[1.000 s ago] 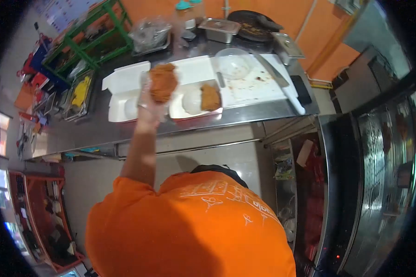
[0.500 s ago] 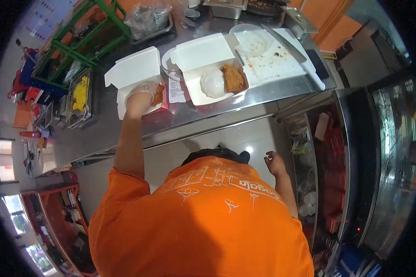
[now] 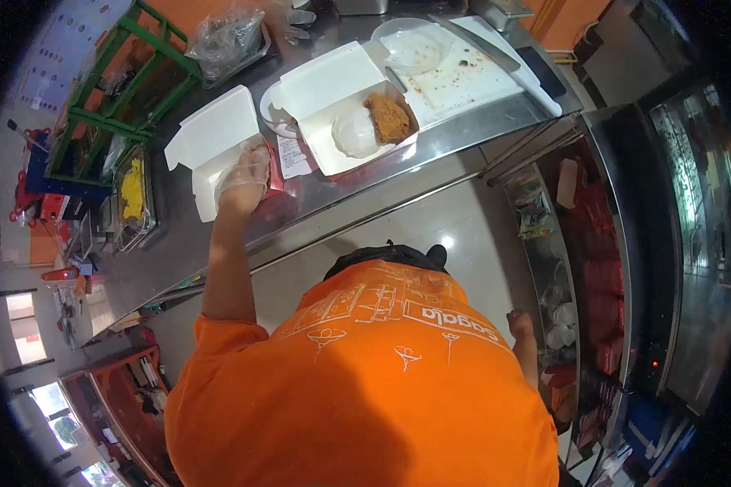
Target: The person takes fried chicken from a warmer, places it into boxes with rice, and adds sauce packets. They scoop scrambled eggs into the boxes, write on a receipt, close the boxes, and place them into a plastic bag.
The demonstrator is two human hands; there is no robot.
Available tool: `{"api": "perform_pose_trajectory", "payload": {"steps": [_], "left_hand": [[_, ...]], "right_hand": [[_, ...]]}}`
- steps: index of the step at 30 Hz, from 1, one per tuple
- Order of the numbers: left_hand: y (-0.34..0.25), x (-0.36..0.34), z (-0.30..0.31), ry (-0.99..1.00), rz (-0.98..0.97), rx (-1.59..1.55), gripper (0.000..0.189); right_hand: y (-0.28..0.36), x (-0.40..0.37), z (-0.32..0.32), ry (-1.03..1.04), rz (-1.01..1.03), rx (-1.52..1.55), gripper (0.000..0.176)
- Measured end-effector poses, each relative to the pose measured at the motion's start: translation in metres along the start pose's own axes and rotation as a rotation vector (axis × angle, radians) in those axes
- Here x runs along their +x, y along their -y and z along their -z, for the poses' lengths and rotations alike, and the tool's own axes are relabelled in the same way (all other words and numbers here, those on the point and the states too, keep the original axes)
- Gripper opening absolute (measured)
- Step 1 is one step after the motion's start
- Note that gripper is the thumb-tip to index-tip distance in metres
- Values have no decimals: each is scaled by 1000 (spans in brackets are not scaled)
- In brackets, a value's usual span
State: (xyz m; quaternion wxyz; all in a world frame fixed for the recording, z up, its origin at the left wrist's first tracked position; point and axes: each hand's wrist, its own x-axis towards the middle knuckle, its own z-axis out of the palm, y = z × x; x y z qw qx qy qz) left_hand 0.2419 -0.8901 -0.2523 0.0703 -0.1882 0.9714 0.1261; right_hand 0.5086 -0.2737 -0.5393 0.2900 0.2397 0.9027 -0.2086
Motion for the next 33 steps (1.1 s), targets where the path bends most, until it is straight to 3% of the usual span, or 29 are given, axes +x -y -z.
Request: {"api": "perform_pose_trajectory", "payload": {"steps": [3, 7, 10, 13, 15, 17, 18, 19, 22, 24, 26, 27, 29, 30, 32, 33], "left_hand": [[-3, -1, 8, 105, 19, 192, 66], [12, 1, 16, 145, -44, 207, 67], [27, 2, 2, 86, -59, 104, 64], [95, 38, -47, -102, -209, -261, 58], [23, -23, 35, -40, 154, -36, 52], [107, 5, -8, -531, -331, -15, 48], [75, -18, 16, -436, -176, -598, 40], [42, -41, 41, -469, -10, -1205, 34], [13, -50, 37, -610, -239, -1083, 29], [-48, -55, 29, -337, -190, -858, 21], [-121, -65, 2, -171, -550, -805, 20], [-150, -56, -35, 157, -430, -1255, 18], [-214, -60, -81, 300, -568, -1140, 16], [-248, -82, -91, 11, -825, -640, 16], [-308, -115, -91, -76, -1148, -568, 13], [-330, -122, -92, 47, -1150, -659, 16]], "right_hand": [[12, 1, -7, -1, 79, -2, 32], [102, -12, 28, 68, 74, 37, 34], [118, -3, 21, 54, 117, 39, 33], [126, -9, 29, 59, 153, 7, 33], [127, -12, 36, 54, 147, -10, 33], [117, -16, 41, 37, 122, -23, 33], [110, -16, 41, 15, 147, 22, 32], [98, -11, 34, -10, 173, 66, 31], [121, -22, 58, -77, 296, 337, 27], [155, -21, 81, -141, 434, 450, 25], [218, -45, 121, -197, 587, 626, 28], [247, -67, 143, -249, 720, 675, 29], [283, -89, 175, -331, 985, 658, 27], [293, -104, 196, -443, 1066, 547, 25], [286, -100, 220, -698, 1122, 275, 24], [268, -96, 235, -809, 1104, 253, 23]]}}
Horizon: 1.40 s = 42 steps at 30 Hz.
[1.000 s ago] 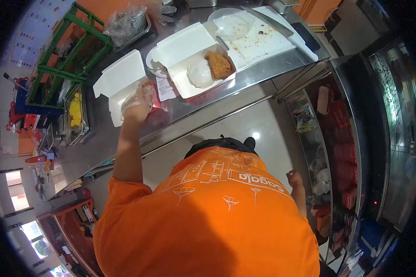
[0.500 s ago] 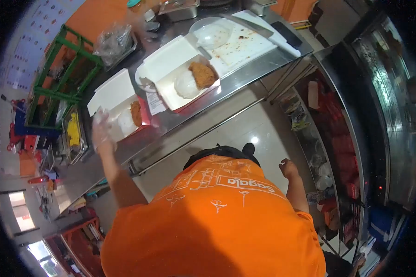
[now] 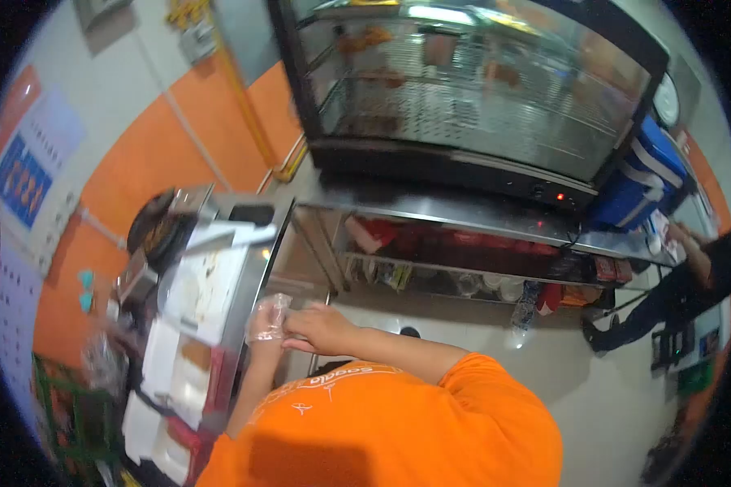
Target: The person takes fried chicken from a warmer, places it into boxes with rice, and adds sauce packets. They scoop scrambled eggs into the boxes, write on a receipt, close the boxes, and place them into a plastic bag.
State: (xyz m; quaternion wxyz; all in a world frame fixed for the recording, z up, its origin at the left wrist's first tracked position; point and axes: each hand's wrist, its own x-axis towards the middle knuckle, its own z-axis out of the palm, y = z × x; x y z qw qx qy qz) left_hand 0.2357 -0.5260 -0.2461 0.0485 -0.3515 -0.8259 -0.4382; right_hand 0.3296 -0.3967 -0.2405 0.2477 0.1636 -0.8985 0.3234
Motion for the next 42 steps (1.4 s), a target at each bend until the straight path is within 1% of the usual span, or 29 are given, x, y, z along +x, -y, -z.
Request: {"api": "perform_pose_trajectory", "payload": {"steps": [1, 3, 5, 6, 7, 8, 9, 10, 13, 14, 15, 17, 19, 20, 21, 23, 24, 25, 27, 28, 29, 32, 34, 35, 36, 39, 40, 42], "left_hand": [[-5, 10, -15, 33, -10, -14, 16], [-10, 29, -49, 98, -7, -43, 17], [-11, 40, -78, 203, 66, -58, 17], [-9, 44, -94, 264, 175, -93, 16], [-11, 49, -110, 322, 293, -129, 15], [-19, 56, -122, 357, 307, -152, 14], [-31, 61, -129, 389, 328, -171, 14], [-42, 66, -137, 416, 354, -191, 15], [-61, 79, -156, 346, 210, -243, 15], [-77, 85, -154, 340, 257, -203, 17], [-70, 86, -162, 324, 251, -244, 18], [-42, 83, -178, 291, 231, -329, 20], [-56, 81, -167, 337, 385, -362, 22], [-60, 79, -162, 367, 461, -376, 23], [-55, 78, -163, 353, 499, -390, 23], [-41, 72, -164, 330, 570, -411, 22], [-36, 74, -166, 313, 498, -390, 21], [-31, 75, -167, 317, 522, -352, 21], [-68, 91, -157, 323, 568, -280, 21], [-80, 96, -155, 292, 543, -252, 20], [-76, 97, -159, 271, 505, -258, 20], [-45, 95, -178, 221, 387, -283, 21], [-36, 89, -177, 215, 367, -226, 22], [-40, 84, -172, 213, 362, -198, 23], [-44, 81, -163, 186, 331, -139, 20], [-67, 68, -134, 95, 605, -372, 19], [-63, 62, -129, 56, 616, -380, 19], [-21, 42, -133, -23, 659, -479, 18]], "right_hand": [[-14, -8, 23, -80, 19, -80, 21], [-69, -28, 80, -106, -256, -240, 18], [-117, -41, 163, -431, -479, -156, 17], [-140, -43, 211, -732, -321, -278, 19], [-161, -47, 258, -892, -339, -431, 24], [-182, -54, 294, -1026, -389, -616, 34], [-198, -53, 326, -1161, -424, -529, 42], [-209, -50, 350, -1171, -466, -536, 46], [-240, -23, 358, -1033, -458, -471, 56], [-239, -9, 342, -1105, -434, -527, 67], [-248, -3, 336, -1144, -443, -520, 72], [-247, 10, 327, -1168, -447, -354, 74], [-243, 21, 316, -1091, -417, -289, 75], [-250, 25, 308, -1035, -410, -314, 77], [-238, 32, 306, -948, -438, -183, 80], [-238, 44, 297, -805, -405, -176, 83], [-240, 51, 293, -754, -376, -188, 83], [-243, 59, 288, -703, -349, -199, 83], [-247, 77, 282, -602, -313, -159, 82], [-251, 86, 277, -567, -283, -178, 81], [-255, 96, 273, -530, -251, -197, 81], [-264, 128, 256, -495, -169, -121, 80], [-272, 150, 245, -448, -153, -50, 80], [-272, 159, 239, -420, -147, -13, 80], [-267, 167, 235, -374, -201, -18, 79], [-272, 189, 218, -330, -214, 30, 78], [-281, 196, 209, -332, -152, -35, 76], [-287, 204, 199, -328, -102, -47, 74]]}}
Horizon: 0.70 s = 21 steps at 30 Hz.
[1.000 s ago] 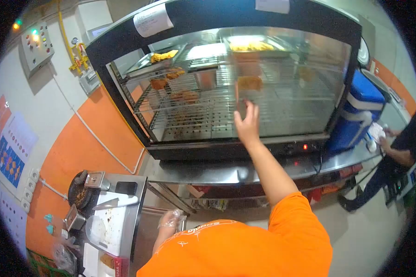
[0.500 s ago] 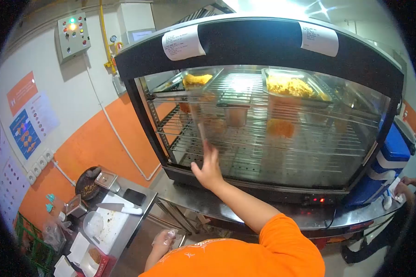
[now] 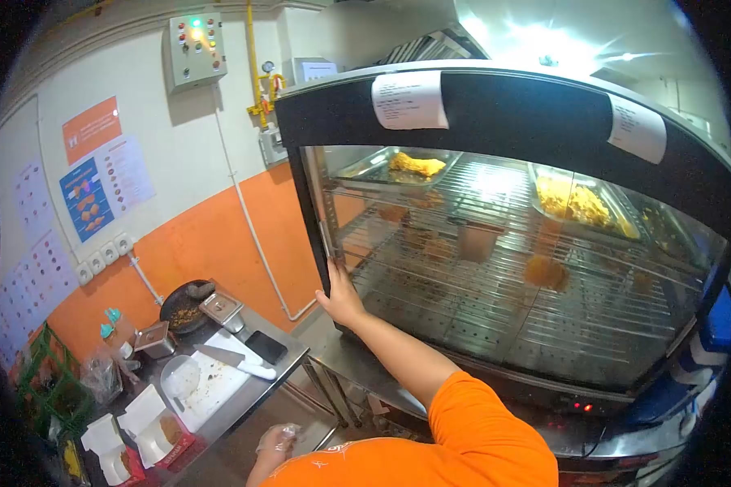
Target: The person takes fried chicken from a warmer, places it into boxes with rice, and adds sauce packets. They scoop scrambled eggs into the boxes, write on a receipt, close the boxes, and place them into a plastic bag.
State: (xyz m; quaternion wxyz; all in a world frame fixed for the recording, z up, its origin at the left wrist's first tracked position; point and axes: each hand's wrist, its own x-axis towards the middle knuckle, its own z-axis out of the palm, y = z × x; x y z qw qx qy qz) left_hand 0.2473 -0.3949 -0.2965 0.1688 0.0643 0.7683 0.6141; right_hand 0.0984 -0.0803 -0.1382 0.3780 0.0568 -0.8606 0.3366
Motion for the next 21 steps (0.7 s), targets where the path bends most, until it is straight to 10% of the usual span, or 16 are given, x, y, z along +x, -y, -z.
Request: {"api": "perform_pose_trajectory", "payload": {"steps": [6, 9, 13, 16, 21], "left_hand": [[-10, -16, 12, -153, -9, 350, 15], [1, -4, 15, -206, -86, 366, 17], [22, 11, 1, -269, -88, -77, 13], [15, 29, -9, -257, -165, -331, 17], [-15, 14, 13, -165, -483, 285, 20]], "right_hand": [[6, -2, -4, 46, -66, 358, 65], [36, -46, -17, -115, 319, 167, 50], [124, -147, -12, 818, 332, 318, 35], [140, -190, -31, 813, 289, 161, 30], [151, -214, -58, 593, 242, 129, 13]]}}
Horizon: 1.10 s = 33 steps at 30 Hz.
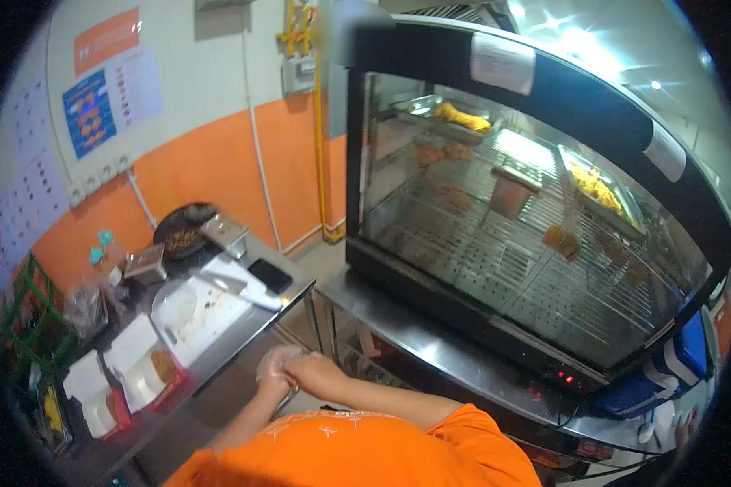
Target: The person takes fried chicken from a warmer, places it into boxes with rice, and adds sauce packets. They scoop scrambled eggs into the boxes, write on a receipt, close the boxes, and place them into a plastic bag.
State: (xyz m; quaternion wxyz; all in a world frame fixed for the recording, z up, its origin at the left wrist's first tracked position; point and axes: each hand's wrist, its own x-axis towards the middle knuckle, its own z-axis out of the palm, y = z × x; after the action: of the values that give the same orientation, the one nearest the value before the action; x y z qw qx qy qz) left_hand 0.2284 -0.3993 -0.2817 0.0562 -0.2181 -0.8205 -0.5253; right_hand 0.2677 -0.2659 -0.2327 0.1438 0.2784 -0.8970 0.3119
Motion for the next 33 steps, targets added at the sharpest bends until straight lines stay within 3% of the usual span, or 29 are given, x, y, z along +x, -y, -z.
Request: {"api": "perform_pose_trajectory", "payload": {"steps": [2, 5, 8, 10, 13, 15, 17, 19, 21, 23, 26, 29, 32, 33], "left_hand": [[4, -9, 28, 139, -14, 162, 24], [13, -37, 78, 306, 27, 260, 32], [22, -74, 163, 439, 29, 332, 33], [-2, -115, 237, 255, -127, 283, 28], [1, -179, 317, 42, 76, 282, 28], [13, -217, 365, -61, 390, 433, 24], [40, -269, 398, -276, 464, 551, 22], [75, -316, 435, -619, 272, 1020, 15], [101, -349, 479, -882, 391, 1064, 12], [127, -369, 511, -1088, 580, 1318, 12], [166, -375, 565, -1155, 653, 759, 17], [266, -392, 605, -1211, 673, 438, 21], [280, -359, 607, -1074, 1041, -154, 28], [268, -343, 597, -1181, 1103, 185, 30]], "right_hand": [[23, 12, -4, -103, 14, -9, 9], [36, 38, -45, -145, 47, -279, 8], [78, 68, -95, -118, -82, -119, 3], [118, 84, -125, -53, -134, -25, 7], [156, 94, -182, 311, -161, 393, 10], [199, 102, -216, 613, -126, 696, 10], [240, 112, -239, 706, -49, 772, 11], [266, 120, -260, 778, 18, 845, 15], [277, 125, -270, 823, 35, 822, 18], [274, 124, -275, 857, 51, 749, 20], [247, 108, -284, 841, 37, 630, 22], [219, 84, -280, 761, -105, 625, 23], [200, 60, -265, 731, -318, 616, 23], [196, 54, -256, 723, -373, 593, 23]]}}
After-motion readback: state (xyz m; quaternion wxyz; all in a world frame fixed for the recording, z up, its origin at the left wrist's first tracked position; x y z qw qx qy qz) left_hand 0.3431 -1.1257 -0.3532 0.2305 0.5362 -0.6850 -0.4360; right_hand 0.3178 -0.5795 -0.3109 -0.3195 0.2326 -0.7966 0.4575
